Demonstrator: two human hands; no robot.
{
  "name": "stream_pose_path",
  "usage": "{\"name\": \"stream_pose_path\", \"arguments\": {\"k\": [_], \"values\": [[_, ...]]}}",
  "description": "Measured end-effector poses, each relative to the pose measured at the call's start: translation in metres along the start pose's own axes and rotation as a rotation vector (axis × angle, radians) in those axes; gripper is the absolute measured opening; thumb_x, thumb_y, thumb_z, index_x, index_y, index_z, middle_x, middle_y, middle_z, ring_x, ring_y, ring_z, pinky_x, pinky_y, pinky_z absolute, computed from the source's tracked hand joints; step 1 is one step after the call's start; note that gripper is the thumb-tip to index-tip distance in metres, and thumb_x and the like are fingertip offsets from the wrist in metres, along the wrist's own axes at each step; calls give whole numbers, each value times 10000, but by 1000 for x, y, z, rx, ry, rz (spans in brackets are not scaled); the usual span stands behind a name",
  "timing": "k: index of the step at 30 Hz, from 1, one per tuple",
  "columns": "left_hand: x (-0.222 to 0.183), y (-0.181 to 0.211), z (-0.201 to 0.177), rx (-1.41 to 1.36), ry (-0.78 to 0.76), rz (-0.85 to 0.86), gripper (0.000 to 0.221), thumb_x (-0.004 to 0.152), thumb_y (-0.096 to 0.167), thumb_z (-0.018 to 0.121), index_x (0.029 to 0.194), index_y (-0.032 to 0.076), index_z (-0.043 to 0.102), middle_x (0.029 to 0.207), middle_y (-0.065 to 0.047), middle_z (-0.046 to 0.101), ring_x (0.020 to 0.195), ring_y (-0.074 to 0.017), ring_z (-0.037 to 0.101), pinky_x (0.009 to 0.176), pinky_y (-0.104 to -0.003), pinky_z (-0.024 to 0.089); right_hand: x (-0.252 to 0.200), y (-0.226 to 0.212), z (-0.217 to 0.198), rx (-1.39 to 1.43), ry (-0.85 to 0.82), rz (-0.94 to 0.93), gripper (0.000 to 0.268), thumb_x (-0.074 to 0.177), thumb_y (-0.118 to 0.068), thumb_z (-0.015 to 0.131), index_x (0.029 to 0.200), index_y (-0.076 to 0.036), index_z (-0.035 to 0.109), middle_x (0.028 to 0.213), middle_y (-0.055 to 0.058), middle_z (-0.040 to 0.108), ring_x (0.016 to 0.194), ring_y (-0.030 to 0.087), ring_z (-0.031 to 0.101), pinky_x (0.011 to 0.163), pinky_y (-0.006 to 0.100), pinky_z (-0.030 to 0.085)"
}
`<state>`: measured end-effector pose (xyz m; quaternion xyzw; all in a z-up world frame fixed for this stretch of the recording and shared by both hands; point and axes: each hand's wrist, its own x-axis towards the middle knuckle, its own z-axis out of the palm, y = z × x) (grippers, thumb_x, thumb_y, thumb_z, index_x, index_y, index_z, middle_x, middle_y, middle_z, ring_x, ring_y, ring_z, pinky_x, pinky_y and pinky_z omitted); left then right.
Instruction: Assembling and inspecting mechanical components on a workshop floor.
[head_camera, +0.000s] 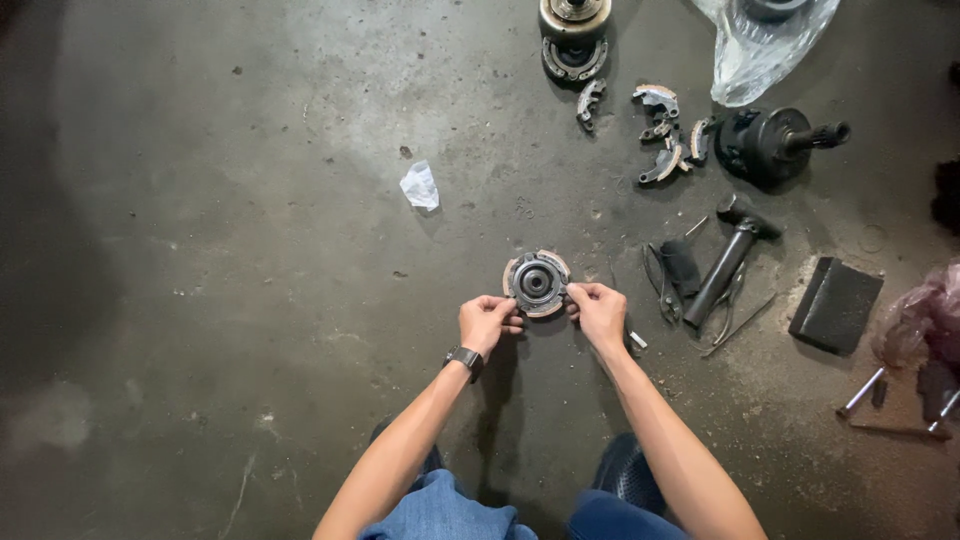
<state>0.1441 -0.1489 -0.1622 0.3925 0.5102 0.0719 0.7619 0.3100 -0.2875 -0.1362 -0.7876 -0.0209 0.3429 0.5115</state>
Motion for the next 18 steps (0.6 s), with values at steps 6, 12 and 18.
{"name": "stream_pose_path", "arguments": {"k": [6,12,18], "values": [[-23,49,17,190,167,25,367,869,253,777,977,-65,630,812,-161,732,584,-211,735,433,-354,582,-13,-33,2,-47,33,-2,299,901,-208,757,1070,37,740,816,68,741,623,95,646,528,251,516],[-7,66,13,433,127,138,418,775,248,857,936,-64,630,746,-142,738,554,-190,730,425,-339,591,-6,-49,8,-272,-4,-20,317,863,-194,801,1049,53,730,791,101,745,618,117,698,540,276,566],[-1,62,13,417,104,132,378,767,231,866,881,-65,661,750,-131,735,559,-179,724,436,-338,597,13,-28,1,-175,-85,-43,260,876,-155,761,997,74,737,758,125,752,610,146,714,535,285,578]]}}
